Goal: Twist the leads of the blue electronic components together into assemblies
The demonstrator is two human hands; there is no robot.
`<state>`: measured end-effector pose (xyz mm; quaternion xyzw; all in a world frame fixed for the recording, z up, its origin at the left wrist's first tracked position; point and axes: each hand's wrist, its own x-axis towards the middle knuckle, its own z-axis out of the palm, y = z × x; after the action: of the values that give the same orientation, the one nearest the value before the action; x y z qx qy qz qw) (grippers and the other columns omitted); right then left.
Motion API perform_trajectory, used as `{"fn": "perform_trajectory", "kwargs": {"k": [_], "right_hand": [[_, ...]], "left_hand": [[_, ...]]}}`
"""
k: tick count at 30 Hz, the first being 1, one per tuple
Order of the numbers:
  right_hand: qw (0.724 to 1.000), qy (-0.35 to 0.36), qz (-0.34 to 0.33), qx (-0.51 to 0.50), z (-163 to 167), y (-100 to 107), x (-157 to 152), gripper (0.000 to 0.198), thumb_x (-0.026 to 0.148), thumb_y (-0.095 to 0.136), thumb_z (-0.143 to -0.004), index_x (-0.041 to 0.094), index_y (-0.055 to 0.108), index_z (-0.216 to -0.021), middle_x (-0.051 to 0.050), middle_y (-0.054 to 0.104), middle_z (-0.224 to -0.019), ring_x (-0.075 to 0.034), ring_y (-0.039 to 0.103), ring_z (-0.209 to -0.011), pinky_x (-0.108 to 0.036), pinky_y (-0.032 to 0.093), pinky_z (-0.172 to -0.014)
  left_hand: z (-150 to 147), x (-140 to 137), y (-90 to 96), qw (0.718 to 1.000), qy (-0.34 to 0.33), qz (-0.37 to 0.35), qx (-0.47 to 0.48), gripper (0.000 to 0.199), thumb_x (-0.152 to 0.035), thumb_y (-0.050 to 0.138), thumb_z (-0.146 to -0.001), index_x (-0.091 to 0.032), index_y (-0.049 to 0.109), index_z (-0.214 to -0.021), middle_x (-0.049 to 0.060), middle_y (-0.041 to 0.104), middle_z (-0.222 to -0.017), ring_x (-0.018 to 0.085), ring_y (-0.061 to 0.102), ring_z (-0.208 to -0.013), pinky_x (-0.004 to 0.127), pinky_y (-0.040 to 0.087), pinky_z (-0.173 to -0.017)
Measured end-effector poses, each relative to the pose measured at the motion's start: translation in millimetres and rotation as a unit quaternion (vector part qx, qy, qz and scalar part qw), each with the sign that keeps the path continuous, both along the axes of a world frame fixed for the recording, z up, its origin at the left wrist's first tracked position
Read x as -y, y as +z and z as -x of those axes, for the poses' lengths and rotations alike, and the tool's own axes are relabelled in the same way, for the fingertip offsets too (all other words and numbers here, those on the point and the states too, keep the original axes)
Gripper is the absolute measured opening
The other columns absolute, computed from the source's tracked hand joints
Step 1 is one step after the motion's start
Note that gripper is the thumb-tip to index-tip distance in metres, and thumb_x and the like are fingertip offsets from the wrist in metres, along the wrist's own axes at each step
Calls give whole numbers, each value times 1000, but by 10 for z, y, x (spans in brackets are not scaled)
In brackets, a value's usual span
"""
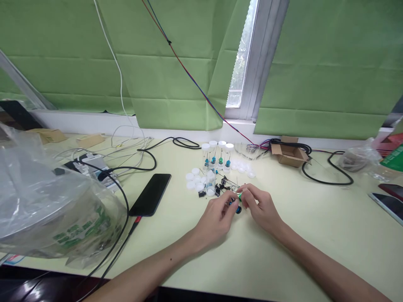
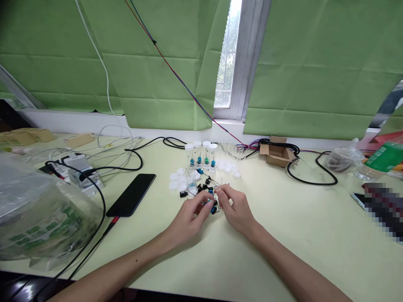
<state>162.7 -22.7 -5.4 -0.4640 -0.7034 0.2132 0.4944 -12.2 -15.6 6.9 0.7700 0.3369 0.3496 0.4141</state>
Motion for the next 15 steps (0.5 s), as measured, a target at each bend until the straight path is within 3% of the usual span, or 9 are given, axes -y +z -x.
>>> {"fn": "perform_trajectory", "kwargs": {"k": [5, 10, 15], "right_hand": [[999, 10, -32, -1, 17, 17, 4, 23, 32, 47, -98, 18, 63, -105, 1, 59, -68, -13, 57, -61, -26, 50, -63], [998, 33, -49, -4, 50, 30, 22, 24, 30, 52, -95, 19, 65, -112, -3, 67, -77, -15, 62, -67, -28, 54, -65], [999, 44, -27, 2, 79, 32, 34, 19, 29, 51, -96, 18, 67, -94, -5, 69, -79, -15, 63, -64, -28, 53, -62]], "left_hand": [[-10, 25, -14, 995, -56, -60, -56, 29, -29, 37, -99, -19, 51, -76, -1, 51, -66, 11, 42, -57, 26, 29, -55], [8, 35, -58, 982, -83, -124, -117, 33, -25, 34, -99, -19, 52, -73, 1, 55, -67, 13, 45, -58, 28, 32, -57], [15, 22, -103, 961, -111, -197, -159, 32, -22, 37, -98, -19, 59, -74, 3, 60, -69, 15, 50, -59, 29, 33, -58]]}}
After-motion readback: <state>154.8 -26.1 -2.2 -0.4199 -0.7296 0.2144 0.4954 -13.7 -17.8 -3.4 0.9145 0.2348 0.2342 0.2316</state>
